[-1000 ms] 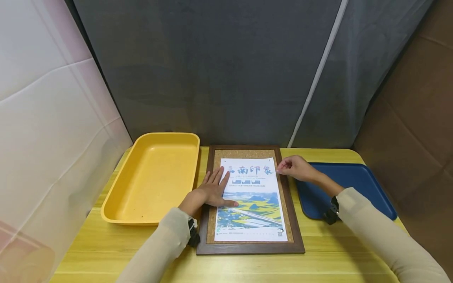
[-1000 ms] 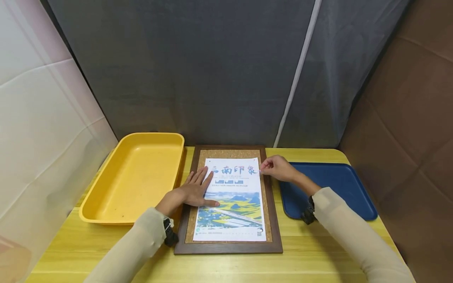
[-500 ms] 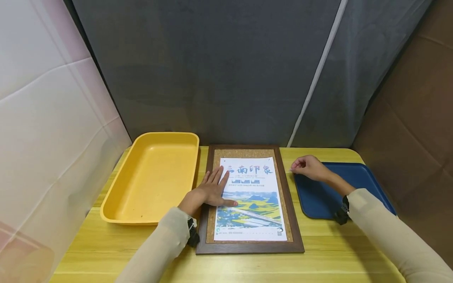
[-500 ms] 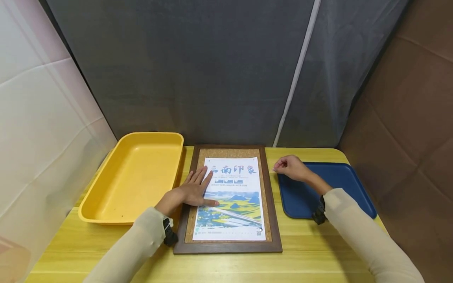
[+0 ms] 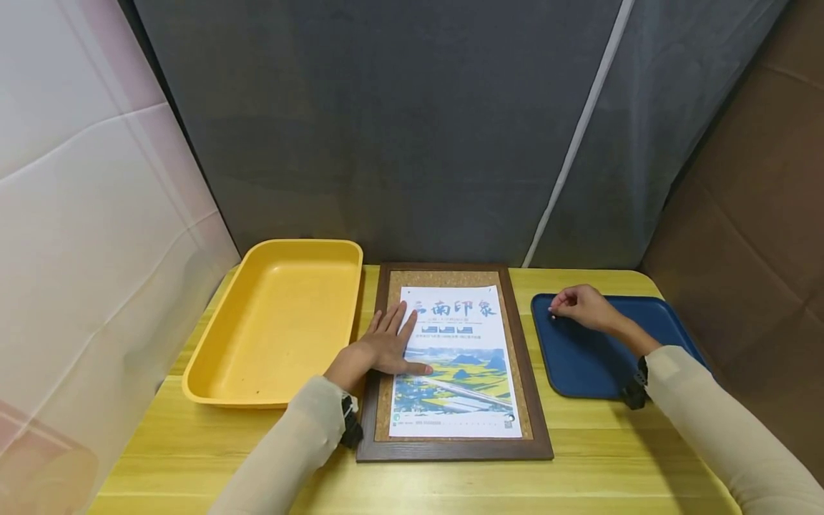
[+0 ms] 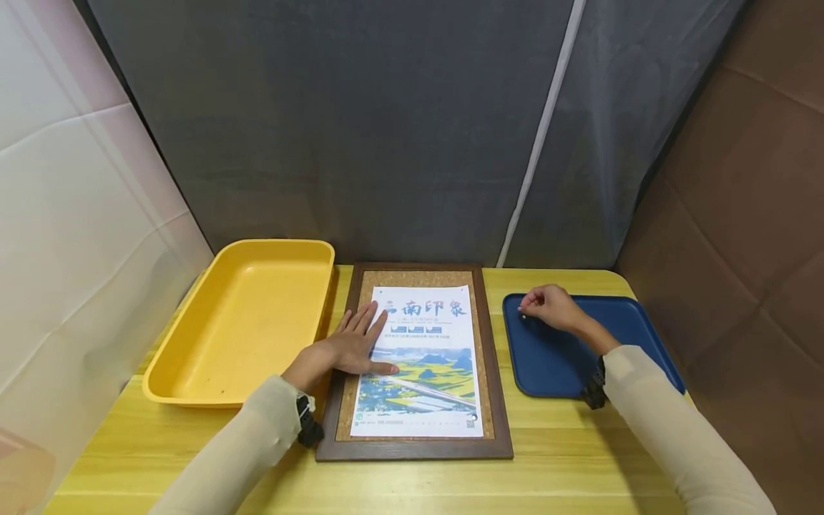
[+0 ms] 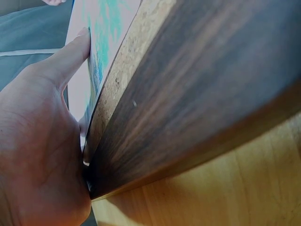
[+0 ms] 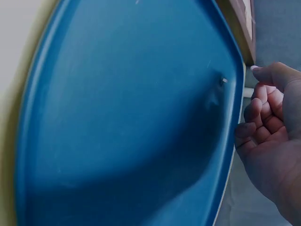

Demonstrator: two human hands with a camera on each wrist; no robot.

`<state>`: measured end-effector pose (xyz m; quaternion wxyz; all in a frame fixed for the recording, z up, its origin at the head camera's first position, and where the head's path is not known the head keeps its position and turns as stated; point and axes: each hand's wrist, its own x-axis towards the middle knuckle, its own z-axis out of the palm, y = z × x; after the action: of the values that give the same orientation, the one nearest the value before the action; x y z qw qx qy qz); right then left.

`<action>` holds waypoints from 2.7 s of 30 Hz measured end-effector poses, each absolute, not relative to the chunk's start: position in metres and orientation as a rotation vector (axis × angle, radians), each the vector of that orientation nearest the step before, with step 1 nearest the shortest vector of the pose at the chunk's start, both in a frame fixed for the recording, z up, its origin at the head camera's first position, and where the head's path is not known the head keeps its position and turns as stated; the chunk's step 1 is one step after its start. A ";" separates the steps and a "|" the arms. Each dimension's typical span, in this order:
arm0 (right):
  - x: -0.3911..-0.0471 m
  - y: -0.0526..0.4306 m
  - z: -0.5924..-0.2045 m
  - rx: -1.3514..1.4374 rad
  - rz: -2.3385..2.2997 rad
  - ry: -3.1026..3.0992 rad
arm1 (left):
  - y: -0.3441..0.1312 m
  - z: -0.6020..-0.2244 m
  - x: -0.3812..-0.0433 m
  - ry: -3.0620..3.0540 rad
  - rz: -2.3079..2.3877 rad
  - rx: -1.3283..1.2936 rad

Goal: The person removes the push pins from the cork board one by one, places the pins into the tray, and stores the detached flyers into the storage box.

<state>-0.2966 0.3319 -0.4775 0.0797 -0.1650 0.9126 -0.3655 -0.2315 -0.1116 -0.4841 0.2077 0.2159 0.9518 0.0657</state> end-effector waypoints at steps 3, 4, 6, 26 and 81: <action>-0.296 0.336 -0.479 -0.486 -1.085 2.743 | -0.112 -0.485 -0.232 2.647 0.177 0.596; -0.296 0.338 -0.480 -0.486 -1.083 2.745 | -0.112 -0.486 -0.232 2.648 0.171 0.594; -0.295 0.340 -0.481 -0.483 -1.073 2.754 | -0.112 -0.489 -0.234 2.650 0.171 0.590; -0.293 0.354 -0.490 -0.457 -1.011 2.728 | -0.112 -0.495 -0.236 2.655 0.178 0.578; -0.264 0.312 -0.464 -0.760 -1.005 2.677 | -0.113 -0.497 -0.241 2.607 0.179 0.563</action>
<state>-0.2641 0.3119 -0.4642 0.0914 -0.2557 0.9010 -0.3384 -0.2413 -0.1128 -0.4973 0.2319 0.2049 0.9487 0.0651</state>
